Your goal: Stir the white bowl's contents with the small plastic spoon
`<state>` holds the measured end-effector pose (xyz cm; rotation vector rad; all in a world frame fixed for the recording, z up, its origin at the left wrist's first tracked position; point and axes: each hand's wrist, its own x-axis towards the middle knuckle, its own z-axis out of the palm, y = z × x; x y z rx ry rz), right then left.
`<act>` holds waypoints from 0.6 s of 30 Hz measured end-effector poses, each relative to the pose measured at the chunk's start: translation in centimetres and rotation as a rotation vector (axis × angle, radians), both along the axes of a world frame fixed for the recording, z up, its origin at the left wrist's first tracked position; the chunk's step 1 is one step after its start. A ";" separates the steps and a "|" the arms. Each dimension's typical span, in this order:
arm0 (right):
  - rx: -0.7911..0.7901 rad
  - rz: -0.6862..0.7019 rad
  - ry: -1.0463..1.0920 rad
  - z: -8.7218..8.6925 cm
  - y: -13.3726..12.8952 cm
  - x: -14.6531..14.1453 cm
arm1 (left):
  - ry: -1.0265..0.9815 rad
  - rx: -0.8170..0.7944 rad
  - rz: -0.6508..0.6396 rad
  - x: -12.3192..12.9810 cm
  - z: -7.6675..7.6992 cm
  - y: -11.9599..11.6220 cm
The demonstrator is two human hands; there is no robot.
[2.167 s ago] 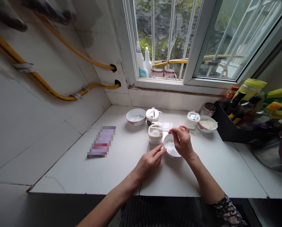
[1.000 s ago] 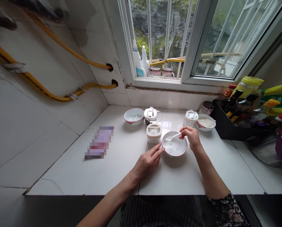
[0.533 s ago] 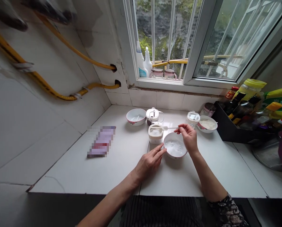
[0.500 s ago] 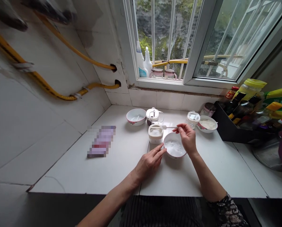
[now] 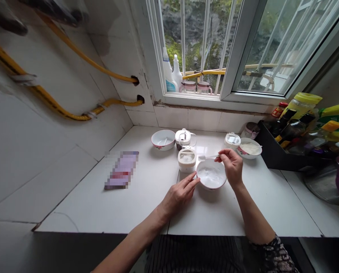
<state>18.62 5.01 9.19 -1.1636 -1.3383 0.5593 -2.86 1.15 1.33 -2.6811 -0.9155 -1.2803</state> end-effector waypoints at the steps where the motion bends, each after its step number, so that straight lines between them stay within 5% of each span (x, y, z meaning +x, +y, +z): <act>1: -0.057 -0.001 0.012 0.0 0.1 0.5 | -0.002 -0.005 -0.004 0.0 0.0 0.0; 5: -0.169 -0.024 -0.123 -0.1 0.6 1.7 | -0.007 -0.008 -0.009 -0.1 0.0 0.0; 11: -0.112 -0.082 -0.395 -0.6 0.6 1.0 | 0.000 -0.015 -0.011 -0.1 0.1 -0.1; 18: -0.220 0.042 -0.238 -1.3 0.7 0.2 | 0.000 -0.019 -0.010 -0.1 0.1 -0.1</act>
